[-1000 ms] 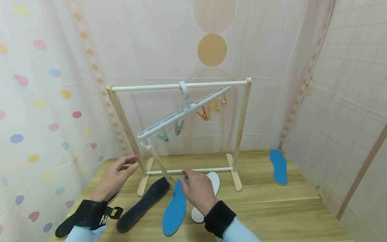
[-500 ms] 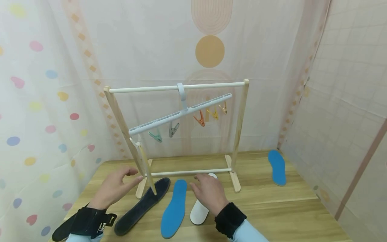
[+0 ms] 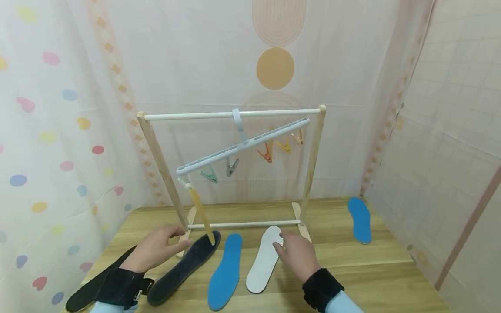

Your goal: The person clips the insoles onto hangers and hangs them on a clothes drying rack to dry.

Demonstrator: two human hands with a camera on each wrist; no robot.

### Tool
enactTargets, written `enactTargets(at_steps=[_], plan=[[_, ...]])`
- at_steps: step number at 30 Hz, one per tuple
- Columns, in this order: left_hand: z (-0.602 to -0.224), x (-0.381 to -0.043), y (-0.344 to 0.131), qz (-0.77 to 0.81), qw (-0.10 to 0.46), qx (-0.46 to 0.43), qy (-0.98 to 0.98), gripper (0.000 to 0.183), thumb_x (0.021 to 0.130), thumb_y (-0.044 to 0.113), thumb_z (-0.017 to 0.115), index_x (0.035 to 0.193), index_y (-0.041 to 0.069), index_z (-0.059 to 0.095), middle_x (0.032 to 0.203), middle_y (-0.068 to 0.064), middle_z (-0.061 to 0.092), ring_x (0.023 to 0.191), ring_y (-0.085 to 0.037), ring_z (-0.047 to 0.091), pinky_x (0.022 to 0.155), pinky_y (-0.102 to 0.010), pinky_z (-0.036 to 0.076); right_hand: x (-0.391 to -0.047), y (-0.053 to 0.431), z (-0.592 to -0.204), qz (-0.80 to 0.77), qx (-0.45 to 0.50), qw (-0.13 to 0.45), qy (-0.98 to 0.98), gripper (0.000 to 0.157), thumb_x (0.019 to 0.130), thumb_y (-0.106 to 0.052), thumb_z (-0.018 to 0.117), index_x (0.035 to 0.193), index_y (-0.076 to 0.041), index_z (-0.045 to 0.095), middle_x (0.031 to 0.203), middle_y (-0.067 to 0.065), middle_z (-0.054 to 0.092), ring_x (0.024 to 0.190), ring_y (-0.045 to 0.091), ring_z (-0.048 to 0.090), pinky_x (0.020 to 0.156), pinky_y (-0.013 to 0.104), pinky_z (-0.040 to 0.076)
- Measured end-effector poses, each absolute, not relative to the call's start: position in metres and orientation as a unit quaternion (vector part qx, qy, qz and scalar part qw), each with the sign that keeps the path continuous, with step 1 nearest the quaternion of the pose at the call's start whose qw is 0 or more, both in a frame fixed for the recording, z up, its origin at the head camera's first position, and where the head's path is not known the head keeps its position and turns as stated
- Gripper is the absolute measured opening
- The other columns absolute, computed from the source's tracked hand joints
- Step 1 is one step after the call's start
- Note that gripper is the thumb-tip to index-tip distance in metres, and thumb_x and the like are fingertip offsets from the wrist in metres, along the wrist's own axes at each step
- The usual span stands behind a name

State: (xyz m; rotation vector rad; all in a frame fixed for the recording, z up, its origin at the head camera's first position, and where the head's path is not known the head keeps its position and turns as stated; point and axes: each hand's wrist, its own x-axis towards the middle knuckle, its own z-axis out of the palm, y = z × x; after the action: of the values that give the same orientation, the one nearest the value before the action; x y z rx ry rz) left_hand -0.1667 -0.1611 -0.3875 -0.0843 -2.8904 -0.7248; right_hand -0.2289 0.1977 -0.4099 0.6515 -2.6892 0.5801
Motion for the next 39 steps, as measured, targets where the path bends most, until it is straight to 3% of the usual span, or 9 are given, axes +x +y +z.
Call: enactTargets(at_steps=[8,15,19,28,33,39], plan=[[-0.395,-0.165,-0.153,-0.229,0.009,-0.019,-0.973,0.058,0.070,0.065,0.061,0.100,0.015,0.063,0.106,-0.006,0.061,0.085,-0.019,0.057,0.064,-0.037,0.044,-0.236,0.226,-0.424,0.194,0.205,0.142,-0.949,0.028,0.079,-0.026,0.069,0.095,-0.003,0.066,0.084,0.009,0.066,0.070,0.020,0.061,0.057,0.036,0.047],[-0.399,-0.166,-0.148,-0.226,-0.019,-0.023,-0.974,0.054,0.073,0.059,0.062,0.100,0.013,0.064,0.100,-0.007,0.061,0.067,-0.013,0.052,0.054,-0.032,0.041,-0.246,0.250,-0.426,0.181,0.185,0.122,-0.958,0.028,0.079,-0.024,0.067,0.094,-0.001,0.065,0.084,0.011,0.065,0.066,0.020,0.060,0.056,0.036,0.046],[-0.401,-0.166,-0.146,-0.224,-0.025,-0.033,-0.974,0.052,0.074,0.057,0.063,0.100,0.011,0.064,0.096,-0.006,0.062,0.067,-0.013,0.053,0.053,-0.033,0.041,-0.254,0.265,-0.423,0.173,0.177,0.101,-0.964,0.031,0.082,-0.023,0.065,0.100,0.002,0.063,0.091,0.015,0.065,0.074,0.027,0.062,0.063,0.041,0.047],[-0.405,-0.167,-0.145,-0.213,-0.022,-0.059,-0.975,0.053,0.076,0.056,0.061,0.100,0.009,0.065,0.094,-0.007,0.063,0.084,-0.024,0.060,0.068,-0.041,0.046,-0.275,0.303,-0.417,0.144,0.147,0.047,-0.977,0.038,0.086,-0.019,0.058,0.108,0.012,0.056,0.100,0.027,0.059,0.084,0.039,0.059,0.070,0.048,0.046],[-0.407,-0.168,-0.142,-0.207,-0.026,-0.058,-0.976,0.054,0.075,0.057,0.061,0.100,0.009,0.065,0.092,-0.006,0.063,0.082,-0.024,0.059,0.067,-0.042,0.046,-0.286,0.322,-0.416,0.140,0.121,0.025,-0.982,0.041,0.087,-0.020,0.057,0.108,0.015,0.055,0.100,0.030,0.058,0.088,0.043,0.057,0.073,0.049,0.044],[-0.409,-0.167,-0.140,-0.205,-0.023,-0.068,-0.976,0.053,0.076,0.054,0.062,0.100,0.007,0.064,0.092,-0.006,0.063,0.081,-0.023,0.059,0.068,-0.042,0.045,-0.300,0.346,-0.418,0.120,0.123,0.025,-0.985,0.035,0.087,-0.018,0.057,0.099,0.015,0.056,0.082,0.024,0.059,0.069,0.034,0.058,0.064,0.046,0.045]])
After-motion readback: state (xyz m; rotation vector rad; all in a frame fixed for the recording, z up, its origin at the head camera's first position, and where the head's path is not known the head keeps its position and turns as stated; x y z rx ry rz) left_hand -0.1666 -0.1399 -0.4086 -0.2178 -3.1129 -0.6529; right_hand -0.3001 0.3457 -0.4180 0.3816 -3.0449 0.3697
